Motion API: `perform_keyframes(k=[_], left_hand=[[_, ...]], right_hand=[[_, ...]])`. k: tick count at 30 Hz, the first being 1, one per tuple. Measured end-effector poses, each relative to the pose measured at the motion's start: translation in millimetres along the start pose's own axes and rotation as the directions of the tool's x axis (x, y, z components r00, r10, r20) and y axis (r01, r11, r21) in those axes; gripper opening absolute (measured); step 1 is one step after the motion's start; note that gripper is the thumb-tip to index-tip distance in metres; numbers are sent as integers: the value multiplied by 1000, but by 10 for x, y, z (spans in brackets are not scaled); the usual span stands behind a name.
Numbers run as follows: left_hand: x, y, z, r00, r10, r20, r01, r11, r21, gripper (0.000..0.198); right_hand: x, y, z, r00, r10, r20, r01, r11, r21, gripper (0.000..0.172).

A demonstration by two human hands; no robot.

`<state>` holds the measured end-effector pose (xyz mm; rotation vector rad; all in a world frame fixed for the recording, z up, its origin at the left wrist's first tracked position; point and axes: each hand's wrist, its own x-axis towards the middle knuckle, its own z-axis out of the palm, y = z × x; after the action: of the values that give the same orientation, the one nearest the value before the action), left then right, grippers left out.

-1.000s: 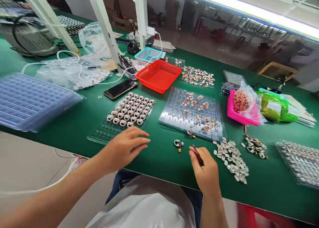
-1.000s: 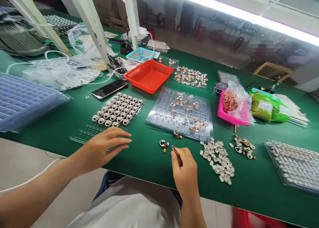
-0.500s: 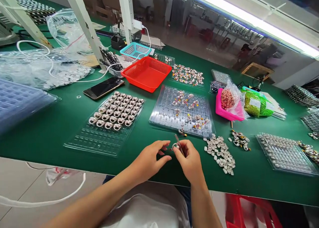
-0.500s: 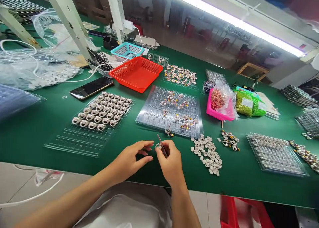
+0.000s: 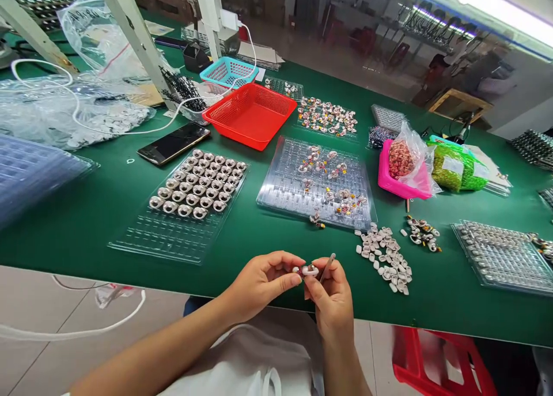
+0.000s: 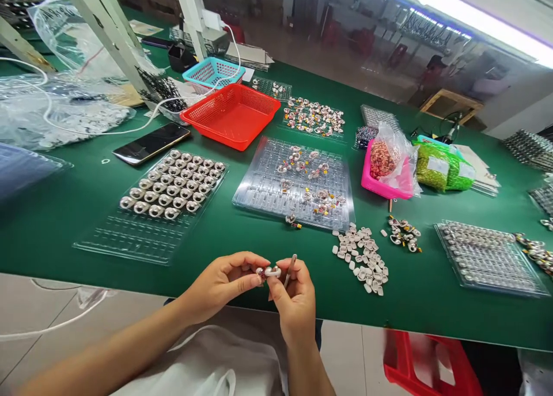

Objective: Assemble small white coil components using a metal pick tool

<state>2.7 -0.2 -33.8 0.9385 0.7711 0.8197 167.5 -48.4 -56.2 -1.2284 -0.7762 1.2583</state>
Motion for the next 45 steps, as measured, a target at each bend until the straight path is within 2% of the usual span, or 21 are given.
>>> perform_keyframes(k=[2,5,9,12,15,19,23,27,32,36,40,45], left_hand=[[-1,15,-7,999,-37,-12,37,998,-55,24],[-5,58,-8,996,-75,-58,72,996,-43,24],[-19,132,10,995,-92,-44,91,995,-40,24],[-20,164,15,994,-101,-35,98,994,-57,25],[-10,166,0,993,-116,-37,114,992,-58,27],[-6,149,-14,993,-113,-34,113,994,-9,24],[-9,139,-4,995,-70,-68,77,992,102,22],[-13,137,8,994,-23,-102,45,975,217,22],[-47,147,33,989,53,-136,-8,948,317,23],[-73,148,38,985,114,-133,-52,917,394,20],[-77,139,30,986,103,-133,-44,922,385,19],[-84,142,5,988,115,-98,-66,912,406,18]], right_hand=[[-18,2,-2,1000,-3,27,5,998,-55,20],[-29,-66,-5,994,-53,91,69,980,-189,21],[3,-213,-30,943,-197,267,296,863,-410,10],[35,-274,-47,920,-248,303,373,793,-482,4],[40,-271,-43,946,-208,249,303,839,-452,7],[9,-234,-5,987,-34,159,80,952,-294,19],[-3,-204,13,992,72,103,-49,976,-212,25],[2,-170,1,992,95,82,-79,981,-177,26],[-28,-126,2,986,126,109,-111,985,-135,27],[-62,-129,18,991,95,94,-83,988,-127,28],[-79,-144,40,999,32,39,-27,992,-122,26],[-95,-154,54,1000,13,13,-11,987,-158,25]])
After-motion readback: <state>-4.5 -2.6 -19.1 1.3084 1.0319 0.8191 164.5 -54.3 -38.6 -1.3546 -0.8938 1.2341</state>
